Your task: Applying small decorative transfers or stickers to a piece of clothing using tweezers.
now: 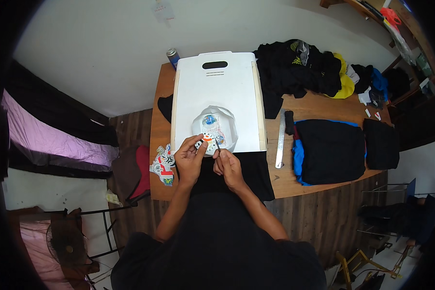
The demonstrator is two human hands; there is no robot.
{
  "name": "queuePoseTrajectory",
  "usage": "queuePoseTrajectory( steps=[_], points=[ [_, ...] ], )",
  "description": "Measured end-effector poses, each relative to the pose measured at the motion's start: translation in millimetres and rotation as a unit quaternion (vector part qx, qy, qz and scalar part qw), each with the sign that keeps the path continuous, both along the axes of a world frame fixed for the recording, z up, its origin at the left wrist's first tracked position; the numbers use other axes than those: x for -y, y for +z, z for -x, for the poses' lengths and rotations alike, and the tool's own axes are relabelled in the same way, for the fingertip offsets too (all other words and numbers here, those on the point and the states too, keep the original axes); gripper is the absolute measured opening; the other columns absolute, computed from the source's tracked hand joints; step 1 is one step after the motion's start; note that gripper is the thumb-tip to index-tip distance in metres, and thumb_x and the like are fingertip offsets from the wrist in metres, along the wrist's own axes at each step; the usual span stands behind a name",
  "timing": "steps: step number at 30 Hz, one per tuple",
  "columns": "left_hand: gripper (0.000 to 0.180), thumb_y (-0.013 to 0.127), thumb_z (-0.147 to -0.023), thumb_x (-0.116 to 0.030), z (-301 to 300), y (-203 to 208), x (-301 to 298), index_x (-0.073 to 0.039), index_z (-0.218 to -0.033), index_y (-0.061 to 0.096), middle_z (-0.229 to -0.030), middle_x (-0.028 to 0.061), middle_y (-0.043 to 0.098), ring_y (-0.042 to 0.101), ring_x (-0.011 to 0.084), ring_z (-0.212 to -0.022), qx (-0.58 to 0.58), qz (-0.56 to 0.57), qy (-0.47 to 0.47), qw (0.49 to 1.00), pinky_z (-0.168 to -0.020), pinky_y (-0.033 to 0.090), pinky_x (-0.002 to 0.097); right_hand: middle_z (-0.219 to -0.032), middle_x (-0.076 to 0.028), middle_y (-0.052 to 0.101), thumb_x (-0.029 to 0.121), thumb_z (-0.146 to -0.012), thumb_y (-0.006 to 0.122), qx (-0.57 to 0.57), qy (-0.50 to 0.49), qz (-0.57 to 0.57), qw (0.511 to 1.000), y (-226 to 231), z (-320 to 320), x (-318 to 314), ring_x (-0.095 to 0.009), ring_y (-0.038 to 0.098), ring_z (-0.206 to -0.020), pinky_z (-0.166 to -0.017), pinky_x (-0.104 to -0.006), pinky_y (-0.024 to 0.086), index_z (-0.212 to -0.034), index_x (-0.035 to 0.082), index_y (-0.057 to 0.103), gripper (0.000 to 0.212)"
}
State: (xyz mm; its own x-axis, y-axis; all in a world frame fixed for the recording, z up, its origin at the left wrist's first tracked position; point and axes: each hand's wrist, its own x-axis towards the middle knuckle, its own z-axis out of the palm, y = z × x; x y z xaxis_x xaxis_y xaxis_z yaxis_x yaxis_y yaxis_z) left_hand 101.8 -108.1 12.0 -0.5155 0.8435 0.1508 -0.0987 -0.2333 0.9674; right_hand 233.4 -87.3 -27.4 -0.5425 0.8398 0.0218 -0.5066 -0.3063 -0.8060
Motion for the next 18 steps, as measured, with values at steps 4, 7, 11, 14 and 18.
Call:
queuePoseTrajectory(
  steps=[4, 7, 11, 14, 18],
  points=[
    [0.028, 0.069, -0.088, 0.009, -0.1, -1.1, 0.7, 0.008, -0.116, 0.067, -0.113, 0.0127, 0.065, 0.064, 0.0159, -0.104, 0.000, 0.005, 0.001, 1.000, -0.090, 0.051, 0.0253, -0.058, 0.003, 0.032, 0.032, -0.110, 0.035, -0.002, -0.001, -0.004, 1.000, -2.0, 0.1, -0.3, -0.008, 0.030, -0.048, -0.050, -0.0254, 0.032, -0.101, 0.002, 0.052, 0.036],
    [0.028, 0.069, -0.088, 0.009, -0.8, 0.6, 0.4, 0.007, -0.116, 0.067, -0.113, 0.0127, 0.064, 0.064, 0.0158, -0.104, -0.001, 0.005, 0.001, 1.000, -0.090, 0.051, 0.0253, -0.058, 0.003, 0.032, 0.033, -0.110, 0.035, 0.003, 0.000, 0.002, 1.000, -1.5, -0.7, -1.0, -0.008, 0.030, -0.048, -0.050, -0.0254, 0.032, -0.101, 0.002, 0.052, 0.036],
    [0.027, 0.069, -0.088, 0.009, -0.6, -0.3, 0.8, 0.007, -0.115, 0.067, -0.113, 0.0126, 0.065, 0.064, 0.0157, -0.104, -0.013, 0.008, 0.000, 1.000, -0.090, 0.051, 0.0252, -0.058, 0.003, 0.032, 0.032, -0.110, 0.035, 0.001, 0.000, -0.003, 1.000, 0.6, 0.3, -1.0, -0.008, 0.030, -0.048, -0.050, -0.0255, 0.032, -0.101, 0.002, 0.052, 0.036],
    [0.028, 0.069, -0.088, 0.009, -0.2, -0.4, 0.5, 0.007, -0.116, 0.067, -0.113, 0.0126, 0.065, 0.064, 0.0156, -0.104, -0.011, 0.004, 0.000, 1.000, -0.090, 0.051, 0.0250, -0.058, 0.003, 0.031, 0.032, -0.110, 0.036, 0.000, 0.000, -0.004, 1.000, 0.3, 0.6, -1.1, -0.008, 0.030, -0.048, -0.050, -0.0255, 0.032, -0.101, 0.002, 0.053, 0.036],
    [0.027, 0.070, -0.088, 0.008, 0.5, -2.2, -0.6, 0.007, -0.115, 0.068, -0.112, 0.0124, 0.065, 0.064, 0.0155, -0.104, -0.013, 0.000, -0.002, 1.000, -0.090, 0.051, 0.0250, -0.057, 0.003, 0.032, 0.031, -0.110, 0.035, -0.001, -0.003, -0.001, 1.000, -0.2, 0.7, -1.4, -0.008, 0.030, -0.048, -0.049, -0.0249, 0.032, -0.101, 0.001, 0.053, 0.035]
  ],
)
